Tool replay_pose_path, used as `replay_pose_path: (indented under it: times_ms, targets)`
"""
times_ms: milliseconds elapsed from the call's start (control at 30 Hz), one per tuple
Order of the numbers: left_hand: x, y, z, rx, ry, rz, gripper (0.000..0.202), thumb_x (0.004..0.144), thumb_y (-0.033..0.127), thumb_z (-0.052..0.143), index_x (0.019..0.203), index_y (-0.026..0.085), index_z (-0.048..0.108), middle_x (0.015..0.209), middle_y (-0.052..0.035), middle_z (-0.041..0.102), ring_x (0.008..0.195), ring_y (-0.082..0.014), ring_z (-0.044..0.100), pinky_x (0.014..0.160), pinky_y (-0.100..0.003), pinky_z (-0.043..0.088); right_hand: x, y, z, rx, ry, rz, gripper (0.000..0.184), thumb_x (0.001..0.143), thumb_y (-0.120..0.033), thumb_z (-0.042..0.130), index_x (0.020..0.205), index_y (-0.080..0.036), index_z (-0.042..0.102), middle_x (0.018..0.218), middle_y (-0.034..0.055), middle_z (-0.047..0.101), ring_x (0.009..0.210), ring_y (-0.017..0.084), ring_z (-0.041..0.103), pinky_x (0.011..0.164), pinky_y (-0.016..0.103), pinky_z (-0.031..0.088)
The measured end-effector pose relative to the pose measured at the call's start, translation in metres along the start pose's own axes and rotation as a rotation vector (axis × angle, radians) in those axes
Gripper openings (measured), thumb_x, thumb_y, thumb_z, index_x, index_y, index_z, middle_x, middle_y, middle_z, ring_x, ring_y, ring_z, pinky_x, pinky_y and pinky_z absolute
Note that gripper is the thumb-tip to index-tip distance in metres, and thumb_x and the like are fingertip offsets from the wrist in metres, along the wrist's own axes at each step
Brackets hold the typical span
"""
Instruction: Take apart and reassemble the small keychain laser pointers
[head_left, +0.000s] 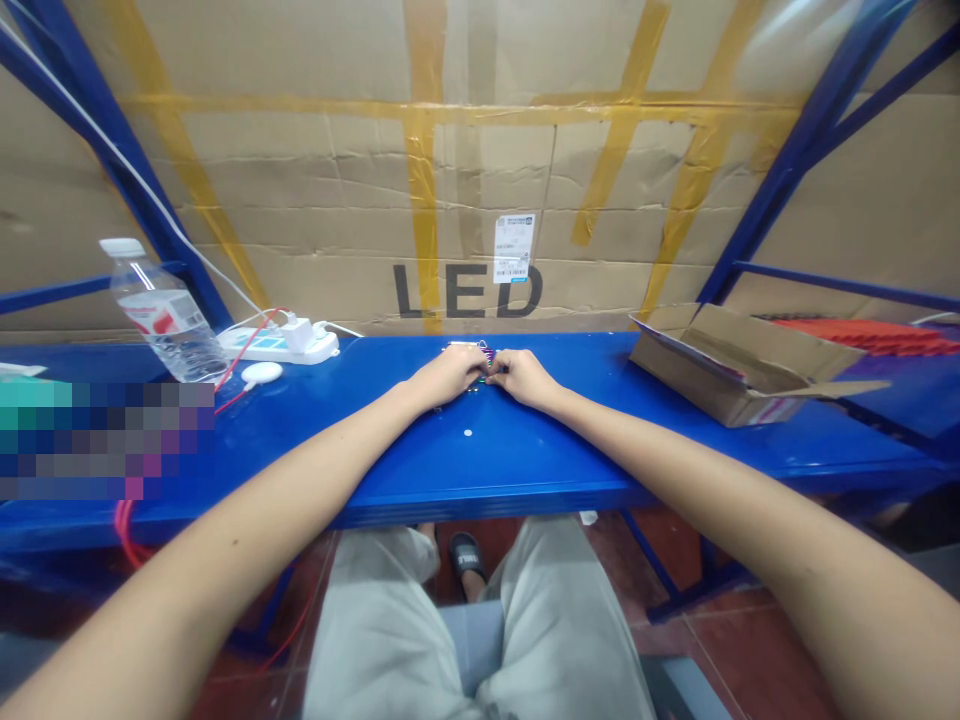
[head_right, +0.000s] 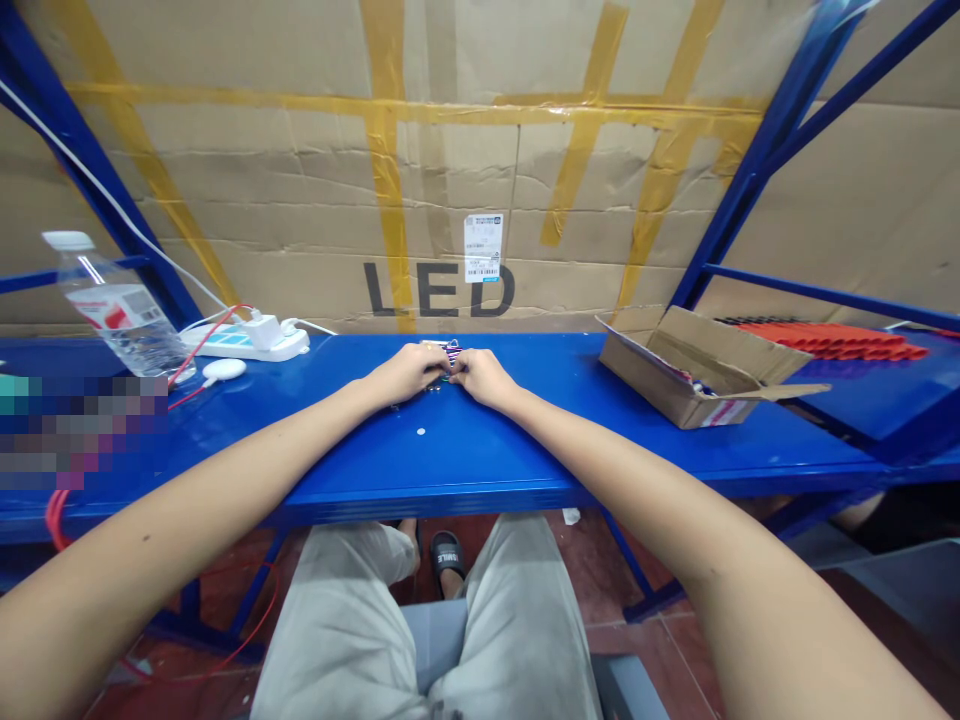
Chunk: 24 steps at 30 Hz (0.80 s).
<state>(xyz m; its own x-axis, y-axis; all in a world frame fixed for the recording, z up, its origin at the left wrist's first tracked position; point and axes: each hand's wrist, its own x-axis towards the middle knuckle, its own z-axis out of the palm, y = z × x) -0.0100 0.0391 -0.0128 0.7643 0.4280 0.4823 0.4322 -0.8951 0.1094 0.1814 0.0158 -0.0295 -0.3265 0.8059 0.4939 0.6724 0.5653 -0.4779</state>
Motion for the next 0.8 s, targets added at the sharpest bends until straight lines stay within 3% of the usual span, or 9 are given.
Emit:
replay_pose_path:
  times_ms: [200, 433, 667, 800]
  targets:
    - [0.000, 0.002, 0.001, -0.012, 0.000, -0.040, 0.012, 0.088, 0.011, 0.057, 0.090, 0.017, 0.067, 0.091, -0.0061, 0.070, 0.085, -0.0198, 0.064, 0.077, -0.031, 0.047, 0.001, 0.004, 0.000, 0.013, 0.007, 0.068, 0.005, 0.073, -0.014, 0.078, 0.072, -0.018, 0.074, 0.085, 0.0044, 0.075, 0.086, 0.022, 0.067, 0.083, 0.031, 0.048]
    - [-0.002, 0.011, 0.001, -0.176, 0.088, -0.161, 0.019, 0.083, 0.009, 0.060, 0.099, 0.019, 0.059, 0.091, -0.0020, 0.068, 0.086, -0.0167, 0.063, 0.076, -0.027, 0.048, 0.000, -0.001, -0.002, -0.011, -0.007, 0.155, 0.007, 0.073, -0.017, 0.078, 0.069, -0.017, 0.073, 0.080, 0.0049, 0.075, 0.081, 0.021, 0.067, 0.074, 0.028, 0.046]
    - [-0.001, 0.013, 0.000, -0.202, 0.091, -0.134, 0.013, 0.082, 0.010, 0.062, 0.090, 0.019, 0.060, 0.087, -0.0001, 0.068, 0.084, -0.0158, 0.063, 0.075, -0.027, 0.047, 0.000, -0.002, -0.003, 0.065, -0.019, 0.192, 0.008, 0.071, -0.017, 0.078, 0.065, -0.017, 0.072, 0.075, 0.0034, 0.075, 0.078, 0.020, 0.067, 0.071, 0.027, 0.047]
    - [0.000, 0.012, -0.006, -0.212, 0.111, -0.131, 0.018, 0.082, 0.009, 0.061, 0.096, 0.019, 0.065, 0.093, -0.0017, 0.071, 0.088, -0.0162, 0.065, 0.080, -0.028, 0.049, 0.000, 0.002, -0.002, 0.107, -0.029, 0.199, 0.011, 0.070, -0.020, 0.080, 0.065, -0.017, 0.071, 0.073, 0.0031, 0.075, 0.076, 0.019, 0.068, 0.069, 0.027, 0.047]
